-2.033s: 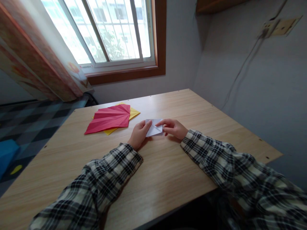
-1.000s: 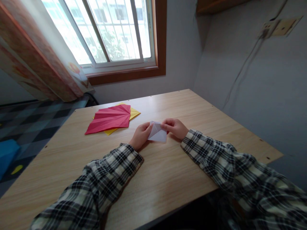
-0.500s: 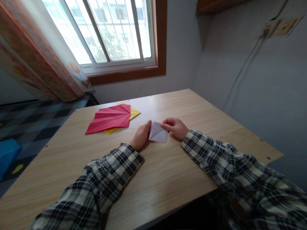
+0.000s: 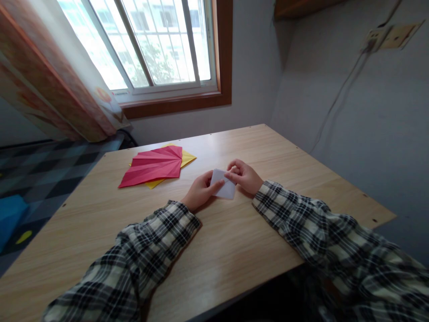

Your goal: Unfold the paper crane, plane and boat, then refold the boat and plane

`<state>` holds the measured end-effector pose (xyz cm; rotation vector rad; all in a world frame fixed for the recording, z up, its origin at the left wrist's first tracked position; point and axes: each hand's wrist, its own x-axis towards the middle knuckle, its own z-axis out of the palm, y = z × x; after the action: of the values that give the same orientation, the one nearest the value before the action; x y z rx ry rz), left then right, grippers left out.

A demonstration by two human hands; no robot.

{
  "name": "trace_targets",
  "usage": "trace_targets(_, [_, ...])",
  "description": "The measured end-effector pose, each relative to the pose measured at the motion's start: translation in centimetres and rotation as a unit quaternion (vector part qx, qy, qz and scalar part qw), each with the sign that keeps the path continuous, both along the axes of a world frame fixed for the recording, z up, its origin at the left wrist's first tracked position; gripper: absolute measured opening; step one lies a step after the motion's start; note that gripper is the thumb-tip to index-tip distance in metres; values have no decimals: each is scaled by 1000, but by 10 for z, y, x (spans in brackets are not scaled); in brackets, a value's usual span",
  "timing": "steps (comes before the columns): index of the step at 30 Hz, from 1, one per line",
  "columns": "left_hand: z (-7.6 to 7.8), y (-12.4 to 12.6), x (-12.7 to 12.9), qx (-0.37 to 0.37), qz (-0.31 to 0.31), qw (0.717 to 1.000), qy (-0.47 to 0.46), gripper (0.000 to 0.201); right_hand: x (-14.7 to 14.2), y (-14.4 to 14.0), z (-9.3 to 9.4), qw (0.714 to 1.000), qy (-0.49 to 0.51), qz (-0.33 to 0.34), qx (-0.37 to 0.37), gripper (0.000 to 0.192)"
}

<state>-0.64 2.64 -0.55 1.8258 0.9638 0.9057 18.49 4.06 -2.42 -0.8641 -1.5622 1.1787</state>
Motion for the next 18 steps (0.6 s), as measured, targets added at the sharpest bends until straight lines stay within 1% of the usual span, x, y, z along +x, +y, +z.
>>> trace_targets(4, [0, 0, 0, 6, 2, 1000, 4, 34, 0, -1, 1, 1000, 7, 8, -6, 36])
trace_targets(11, [4, -3, 2, 9, 16, 1000, 13, 35, 2, 3, -3, 999, -24, 17, -20, 35])
trace_targets(18, [7, -4, 3, -7, 47, 999, 20, 38, 2, 3, -4, 999, -34, 26, -13, 34])
